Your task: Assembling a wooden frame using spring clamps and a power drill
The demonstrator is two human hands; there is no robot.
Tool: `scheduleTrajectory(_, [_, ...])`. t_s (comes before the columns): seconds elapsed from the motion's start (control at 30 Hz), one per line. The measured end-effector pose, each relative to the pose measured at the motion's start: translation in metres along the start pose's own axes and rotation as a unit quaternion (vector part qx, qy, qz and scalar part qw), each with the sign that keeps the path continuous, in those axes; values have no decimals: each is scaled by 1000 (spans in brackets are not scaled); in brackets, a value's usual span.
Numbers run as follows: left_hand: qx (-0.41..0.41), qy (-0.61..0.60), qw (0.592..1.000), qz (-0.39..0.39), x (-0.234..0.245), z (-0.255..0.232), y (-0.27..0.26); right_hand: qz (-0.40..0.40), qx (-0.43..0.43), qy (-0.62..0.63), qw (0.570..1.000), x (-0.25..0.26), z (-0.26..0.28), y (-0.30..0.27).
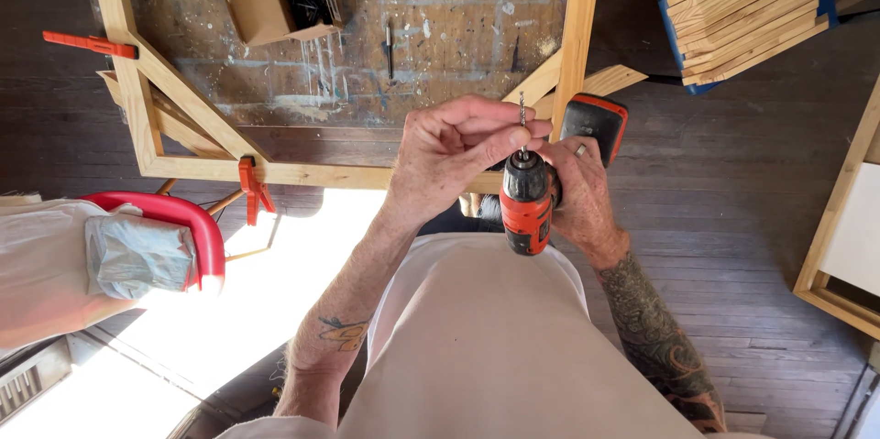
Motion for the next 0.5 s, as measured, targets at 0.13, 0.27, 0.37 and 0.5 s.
scheduleTrajectory(0.13, [1, 10, 1000, -7, 0, 3, -2, 5, 2, 29, 1000, -3, -1, -4])
scheduleTrajectory(0.27, [6, -8, 1000, -5, -5, 10, -2, -11, 0, 49, 999, 3, 20, 11])
scheduleTrajectory(0.37, [-6, -2, 1000, -2, -7, 9, -1, -5, 1, 57, 998, 3, 12, 5])
scheduleTrajectory(0.5, [1, 7, 1000, 1, -7, 4, 1, 7, -10, 44, 999, -6, -9, -12])
Point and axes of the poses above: each hand's wrist, its own y-axis towards the middle knuckle, its own x-axis out of the back of the hand, z = x × y, the point moved 7 cm from there along y, towards the middle knuckle, and after that the axes turned 8 degrees about z, right-handed, at the moved point
